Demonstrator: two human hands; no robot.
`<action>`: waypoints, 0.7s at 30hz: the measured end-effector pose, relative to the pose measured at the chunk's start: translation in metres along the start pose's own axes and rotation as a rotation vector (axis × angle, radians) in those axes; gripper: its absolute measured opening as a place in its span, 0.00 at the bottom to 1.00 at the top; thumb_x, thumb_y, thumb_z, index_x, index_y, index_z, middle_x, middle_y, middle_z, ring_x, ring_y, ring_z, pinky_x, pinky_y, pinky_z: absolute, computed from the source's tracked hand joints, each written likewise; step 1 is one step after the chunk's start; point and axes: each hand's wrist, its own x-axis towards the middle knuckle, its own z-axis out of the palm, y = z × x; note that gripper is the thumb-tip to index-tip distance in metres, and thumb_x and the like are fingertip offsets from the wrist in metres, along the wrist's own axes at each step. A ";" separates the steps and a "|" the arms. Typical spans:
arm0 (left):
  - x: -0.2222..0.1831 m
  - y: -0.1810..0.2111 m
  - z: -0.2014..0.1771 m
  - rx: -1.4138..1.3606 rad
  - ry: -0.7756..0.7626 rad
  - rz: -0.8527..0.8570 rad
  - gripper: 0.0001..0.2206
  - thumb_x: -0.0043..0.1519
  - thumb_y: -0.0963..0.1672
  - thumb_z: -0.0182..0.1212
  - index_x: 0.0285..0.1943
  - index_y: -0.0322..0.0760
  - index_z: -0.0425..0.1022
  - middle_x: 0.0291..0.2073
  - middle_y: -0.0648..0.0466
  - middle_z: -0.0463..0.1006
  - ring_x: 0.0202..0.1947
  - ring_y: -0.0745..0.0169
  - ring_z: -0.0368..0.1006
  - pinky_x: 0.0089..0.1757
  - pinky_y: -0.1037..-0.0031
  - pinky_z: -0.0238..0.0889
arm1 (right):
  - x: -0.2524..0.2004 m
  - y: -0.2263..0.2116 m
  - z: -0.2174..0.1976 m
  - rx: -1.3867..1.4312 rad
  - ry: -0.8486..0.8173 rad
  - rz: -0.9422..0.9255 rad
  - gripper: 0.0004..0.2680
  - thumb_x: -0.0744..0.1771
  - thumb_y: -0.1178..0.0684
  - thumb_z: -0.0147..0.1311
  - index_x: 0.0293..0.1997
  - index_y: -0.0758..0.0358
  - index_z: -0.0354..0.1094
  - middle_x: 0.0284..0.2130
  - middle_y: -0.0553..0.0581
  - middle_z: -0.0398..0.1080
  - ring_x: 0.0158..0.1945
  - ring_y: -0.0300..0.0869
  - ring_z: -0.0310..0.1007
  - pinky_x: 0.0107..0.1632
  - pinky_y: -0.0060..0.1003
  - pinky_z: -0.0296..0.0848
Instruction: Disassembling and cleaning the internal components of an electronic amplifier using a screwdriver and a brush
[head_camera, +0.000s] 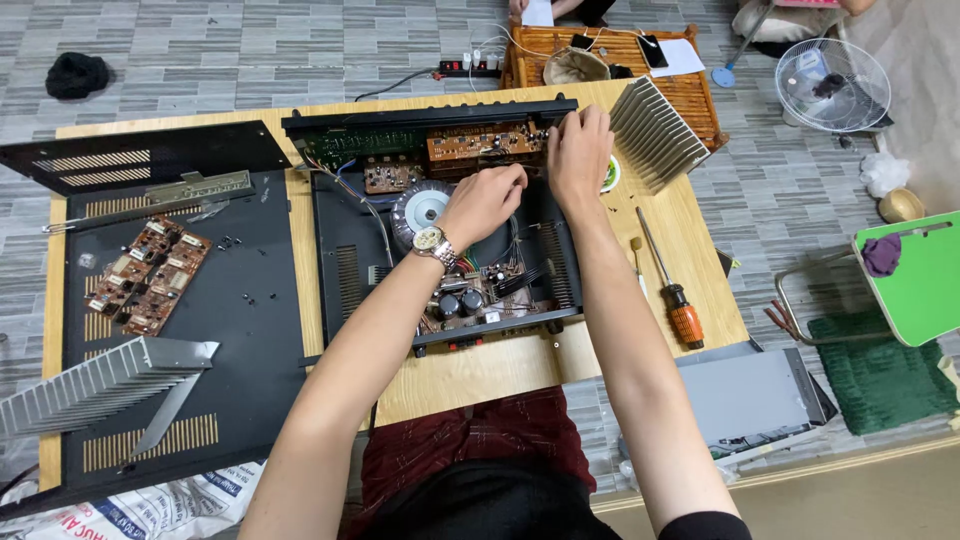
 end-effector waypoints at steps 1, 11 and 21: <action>0.000 0.001 -0.001 -0.006 0.001 0.000 0.05 0.67 0.40 0.49 0.42 0.37 0.71 0.27 0.46 0.79 0.27 0.44 0.78 0.30 0.63 0.71 | 0.000 -0.001 -0.002 0.015 0.004 -0.003 0.08 0.66 0.54 0.60 0.33 0.59 0.61 0.36 0.51 0.55 0.43 0.49 0.59 0.41 0.43 0.61; 0.000 0.002 -0.001 -0.007 -0.020 -0.008 0.05 0.67 0.41 0.49 0.41 0.37 0.71 0.27 0.46 0.78 0.26 0.46 0.78 0.29 0.65 0.70 | -0.004 0.003 0.008 0.065 0.023 -0.019 0.08 0.62 0.53 0.59 0.31 0.57 0.60 0.36 0.50 0.54 0.44 0.48 0.58 0.40 0.43 0.61; -0.002 0.003 -0.003 -0.006 -0.021 0.001 0.04 0.66 0.40 0.51 0.41 0.35 0.71 0.29 0.42 0.79 0.30 0.39 0.79 0.30 0.60 0.71 | -0.004 0.004 0.010 0.060 0.012 -0.017 0.07 0.60 0.53 0.59 0.30 0.57 0.62 0.36 0.51 0.54 0.44 0.49 0.59 0.41 0.44 0.61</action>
